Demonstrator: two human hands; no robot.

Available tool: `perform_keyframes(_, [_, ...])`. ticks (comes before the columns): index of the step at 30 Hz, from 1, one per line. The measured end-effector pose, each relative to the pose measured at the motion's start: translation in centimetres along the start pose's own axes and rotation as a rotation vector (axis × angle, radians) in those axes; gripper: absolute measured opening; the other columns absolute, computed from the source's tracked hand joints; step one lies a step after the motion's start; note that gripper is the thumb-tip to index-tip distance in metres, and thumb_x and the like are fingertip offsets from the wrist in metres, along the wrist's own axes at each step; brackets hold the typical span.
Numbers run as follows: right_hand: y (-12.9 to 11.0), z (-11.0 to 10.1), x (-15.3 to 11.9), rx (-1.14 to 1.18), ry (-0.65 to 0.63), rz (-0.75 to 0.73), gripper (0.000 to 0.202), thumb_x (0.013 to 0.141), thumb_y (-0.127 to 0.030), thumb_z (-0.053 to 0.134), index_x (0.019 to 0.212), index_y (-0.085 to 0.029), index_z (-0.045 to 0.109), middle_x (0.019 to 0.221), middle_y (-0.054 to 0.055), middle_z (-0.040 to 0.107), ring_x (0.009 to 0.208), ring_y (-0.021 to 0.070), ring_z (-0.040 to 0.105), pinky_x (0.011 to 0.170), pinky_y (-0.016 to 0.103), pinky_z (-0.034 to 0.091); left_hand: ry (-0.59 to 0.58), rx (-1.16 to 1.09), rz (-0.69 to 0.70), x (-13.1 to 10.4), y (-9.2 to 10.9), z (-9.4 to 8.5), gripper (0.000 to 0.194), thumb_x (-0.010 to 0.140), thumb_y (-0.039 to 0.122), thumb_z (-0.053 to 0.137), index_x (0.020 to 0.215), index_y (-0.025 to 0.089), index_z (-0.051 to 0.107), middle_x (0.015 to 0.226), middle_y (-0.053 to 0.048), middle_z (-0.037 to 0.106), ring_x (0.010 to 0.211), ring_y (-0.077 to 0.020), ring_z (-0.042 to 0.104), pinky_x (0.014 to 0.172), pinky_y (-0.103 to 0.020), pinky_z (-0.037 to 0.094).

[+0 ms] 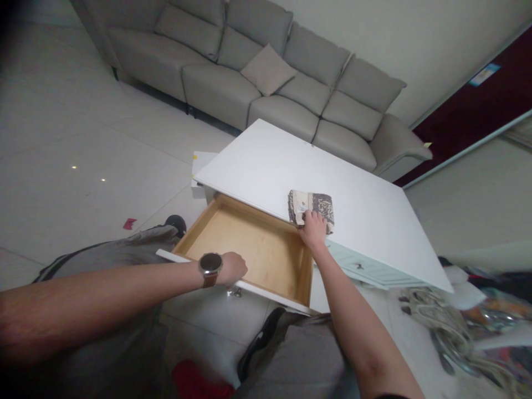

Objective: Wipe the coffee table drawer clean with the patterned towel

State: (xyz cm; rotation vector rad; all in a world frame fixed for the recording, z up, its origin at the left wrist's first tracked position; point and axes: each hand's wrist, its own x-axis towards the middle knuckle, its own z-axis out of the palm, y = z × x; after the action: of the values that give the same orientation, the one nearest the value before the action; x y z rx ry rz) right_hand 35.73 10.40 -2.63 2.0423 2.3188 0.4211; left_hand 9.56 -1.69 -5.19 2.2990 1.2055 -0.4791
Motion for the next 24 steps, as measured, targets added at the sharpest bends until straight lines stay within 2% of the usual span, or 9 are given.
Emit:
perform_keyframes(5, [0.1, -0.7, -0.5, 0.020, -0.044, -0.047, 0.031, 0.090, -0.025, 0.057, 0.120, -0.017, 0.061, 0.111, 0.015, 0.069, 0.110, 0.0312, 0.055, 0.094, 0.042, 0.035, 0.001, 0.004, 0.025, -0.2, -0.1, 0.1, 0.025, 0.044, 0.007, 0.094, 0.059, 0.012, 0.075, 0.079, -0.022, 0.077, 0.084, -0.0366, 0.074, 0.077, -0.041, 0.055])
perform_keyframes(10, [0.4, -2.0, -1.1, 0.109, -0.041, -0.053, 0.028, 0.086, -0.023, 0.055, 0.108, -0.018, 0.072, 0.110, 0.016, 0.072, 0.113, 0.0327, 0.054, 0.094, 0.043, 0.040, 0.046, 0.015, 0.058, -0.9, -0.5, -0.1, 0.027, 0.046, 0.014, 0.095, 0.068, 0.015, 0.079, 0.082, -0.019, 0.078, 0.087, -0.0322, 0.074, 0.077, -0.034, 0.054])
perform_keyframes(12, [0.5, -3.0, -1.5, 0.253, 0.017, -0.024, 0.027, 0.084, -0.025, 0.054, 0.099, -0.016, 0.074, 0.104, 0.016, 0.073, 0.106, 0.0314, 0.058, 0.091, 0.040, 0.044, 0.046, 0.023, 0.082, -1.3, -0.8, -0.5, 0.030, 0.048, 0.020, 0.094, 0.073, 0.014, 0.080, 0.088, -0.021, 0.079, 0.090, -0.0329, 0.074, 0.078, -0.033, 0.053])
perform_keyframes(14, [0.6, -4.3, -2.0, 0.472, 0.117, 0.041, 0.030, 0.081, -0.029, 0.054, 0.096, -0.015, 0.076, 0.097, 0.013, 0.075, 0.095, 0.0288, 0.062, 0.086, 0.038, 0.048, -0.005, 0.005, 0.105, -1.7, -1.3, -1.0, 0.032, 0.052, 0.030, 0.094, 0.076, 0.013, 0.081, 0.090, -0.022, 0.078, 0.091, -0.0342, 0.075, 0.079, -0.034, 0.053])
perform_keyframes(17, [0.6, -6.1, -3.1, 0.801, 0.249, 0.196, 0.036, 0.076, -0.038, 0.057, 0.095, -0.013, 0.077, 0.088, 0.008, 0.076, 0.084, 0.0260, 0.064, 0.079, 0.036, 0.052, -0.035, -0.196, 0.137, -1.7, -2.6, -1.7, 0.045, 0.062, 0.046, 0.087, 0.092, 0.014, 0.082, 0.099, -0.020, 0.079, 0.096, -0.0320, 0.075, 0.084, -0.033, 0.053])
perform_keyframes(19, [0.6, -6.8, -4.0, 0.959, 0.275, 0.277, 0.039, 0.074, -0.042, 0.061, 0.092, -0.012, 0.077, 0.084, 0.007, 0.076, 0.082, 0.0250, 0.066, 0.077, 0.036, 0.053, 0.076, -0.382, 0.151, -1.4, -3.7, -2.3, 0.060, 0.074, 0.050, 0.075, 0.122, 0.012, 0.074, 0.124, -0.020, 0.073, 0.114, -0.0288, 0.070, 0.095, -0.030, 0.051])
perform_keyframes(21, [0.5, -7.2, -4.9, 1.078, 0.239, 0.316, 0.037, 0.071, -0.043, 0.063, 0.087, -0.012, 0.077, 0.081, 0.007, 0.076, 0.079, 0.0237, 0.066, 0.074, 0.034, 0.054, 0.241, -0.540, 0.090, -0.9, -4.8, -3.0, 0.079, 0.080, 0.048, 0.068, 0.147, 0.009, 0.052, 0.151, -0.023, 0.053, 0.136, -0.0286, 0.055, 0.106, -0.031, 0.045])
perform_keyframes(23, [0.4, -7.4, -5.9, 1.168, 0.171, 0.313, 0.035, 0.069, -0.041, 0.065, 0.083, -0.012, 0.076, 0.078, 0.005, 0.075, 0.076, 0.0222, 0.067, 0.072, 0.033, 0.054, 0.355, -0.698, -0.001, -0.5, -5.5, -3.8, 0.095, 0.078, 0.046, 0.068, 0.158, 0.007, 0.033, 0.162, -0.027, 0.034, 0.148, -0.0314, 0.041, 0.110, -0.036, 0.042])
perform_keyframes(24, [0.3, -7.5, -6.4, 1.200, 0.140, 0.299, 0.033, 0.068, -0.040, 0.066, 0.083, -0.012, 0.076, 0.078, 0.005, 0.076, 0.075, 0.0217, 0.067, 0.073, 0.033, 0.054, 0.375, -0.792, -0.028, -0.4, -5.6, -4.3, 0.101, 0.076, 0.045, 0.069, 0.160, 0.008, 0.027, 0.164, -0.028, 0.029, 0.149, -0.0322, 0.038, 0.109, -0.037, 0.043])
